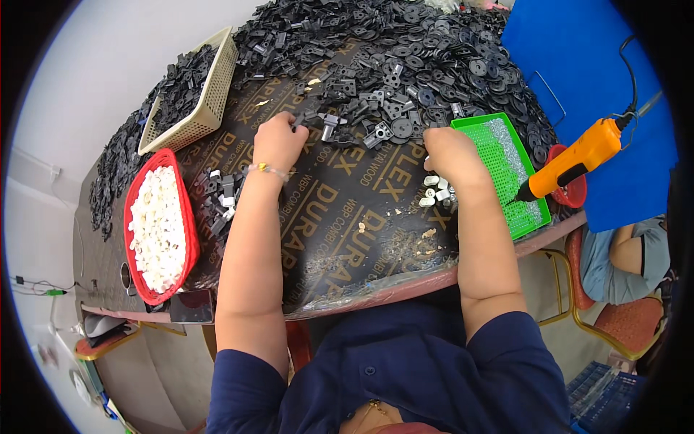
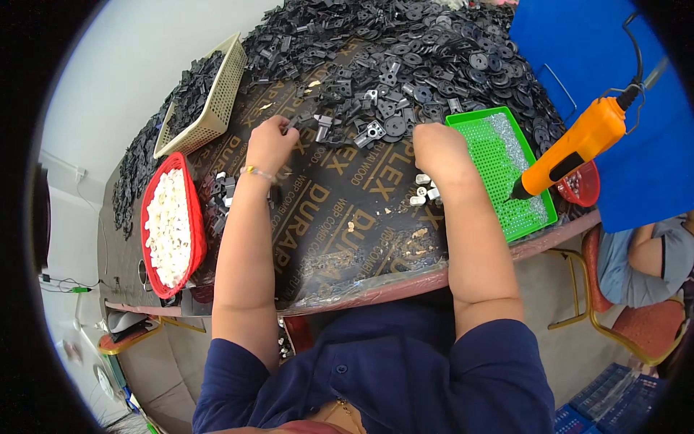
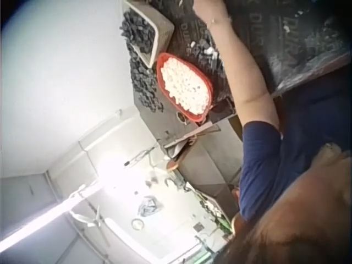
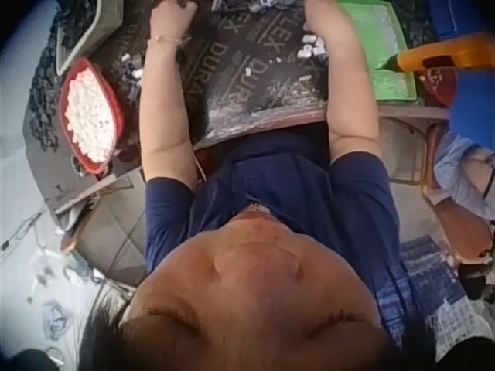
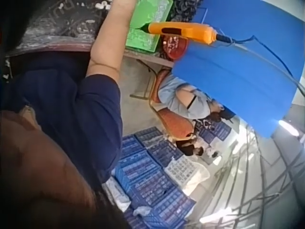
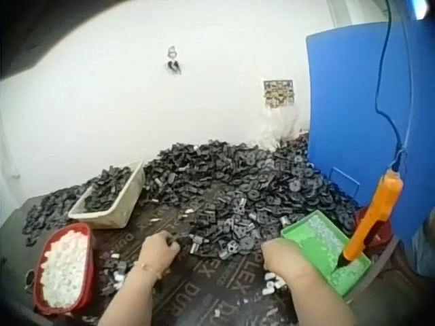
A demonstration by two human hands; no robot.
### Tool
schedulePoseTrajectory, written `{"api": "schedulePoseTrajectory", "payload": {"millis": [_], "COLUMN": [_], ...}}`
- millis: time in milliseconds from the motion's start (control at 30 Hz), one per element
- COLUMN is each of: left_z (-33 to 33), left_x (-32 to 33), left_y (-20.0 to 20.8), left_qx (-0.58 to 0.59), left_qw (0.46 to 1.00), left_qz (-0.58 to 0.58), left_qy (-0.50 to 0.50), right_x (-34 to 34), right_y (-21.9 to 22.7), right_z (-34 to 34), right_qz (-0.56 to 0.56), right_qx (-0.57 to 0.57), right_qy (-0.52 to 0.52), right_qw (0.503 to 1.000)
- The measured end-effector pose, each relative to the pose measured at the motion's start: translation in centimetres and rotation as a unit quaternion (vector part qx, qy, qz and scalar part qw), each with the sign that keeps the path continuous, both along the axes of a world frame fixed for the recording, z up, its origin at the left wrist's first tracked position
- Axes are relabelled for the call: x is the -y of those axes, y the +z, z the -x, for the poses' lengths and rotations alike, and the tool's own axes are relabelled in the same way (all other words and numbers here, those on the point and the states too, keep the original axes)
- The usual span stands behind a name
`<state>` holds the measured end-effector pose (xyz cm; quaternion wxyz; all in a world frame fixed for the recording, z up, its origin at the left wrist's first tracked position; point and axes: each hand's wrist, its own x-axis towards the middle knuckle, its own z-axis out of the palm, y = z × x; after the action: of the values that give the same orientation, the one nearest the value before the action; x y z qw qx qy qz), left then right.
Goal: Assembling small plastic toy components at a workbench.
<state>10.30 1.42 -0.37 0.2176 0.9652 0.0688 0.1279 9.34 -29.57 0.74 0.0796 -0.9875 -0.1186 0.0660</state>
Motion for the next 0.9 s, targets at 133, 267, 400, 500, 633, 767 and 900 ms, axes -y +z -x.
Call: {"api": "schedulePoseTrajectory", "payload": {"millis": [133, 267, 400, 500, 633, 767, 900], "left_z": [3.3, 5.3, 8.3, 9.1, 9.2, 8.7, 8.9], "left_x": [0.1, 0.0, 2.0, 1.4, 1.3, 0.4, 0.9], "left_y": [1.2, 1.2, 3.7, 2.3, 0.1, -2.1, -2.5], "left_qx": [0.004, 0.014, 0.006, -0.05, -0.047, -0.054, -0.053], "left_qw": [0.999, 0.956, 0.652, 0.511, 0.499, 0.544, 0.536], "left_qz": [0.044, 0.295, 0.752, 0.847, 0.86, 0.835, 0.842], "left_qy": [0.025, -0.005, -0.095, -0.139, -0.094, -0.068, -0.028], "right_x": [-0.6, -0.4, -1.3, -3.1, -5.6, -6.8, -5.7], "right_y": [0.2, -0.7, -2.0, -2.4, -2.7, -4.0, -4.3], "right_z": [0.0, -0.7, -1.4, -1.2, -0.6, -0.9, -2.3], "right_qz": [-0.012, -0.1, -0.111, -0.15, -0.199, -0.174, -0.209], "right_qx": [0.001, 0.132, 0.204, 0.211, 0.195, 0.159, 0.146], "right_qy": [-0.001, -0.031, -0.005, 0.031, 0.111, 0.132, 0.134], "right_qw": [1.0, 0.986, 0.973, 0.965, 0.954, 0.963, 0.958]}}
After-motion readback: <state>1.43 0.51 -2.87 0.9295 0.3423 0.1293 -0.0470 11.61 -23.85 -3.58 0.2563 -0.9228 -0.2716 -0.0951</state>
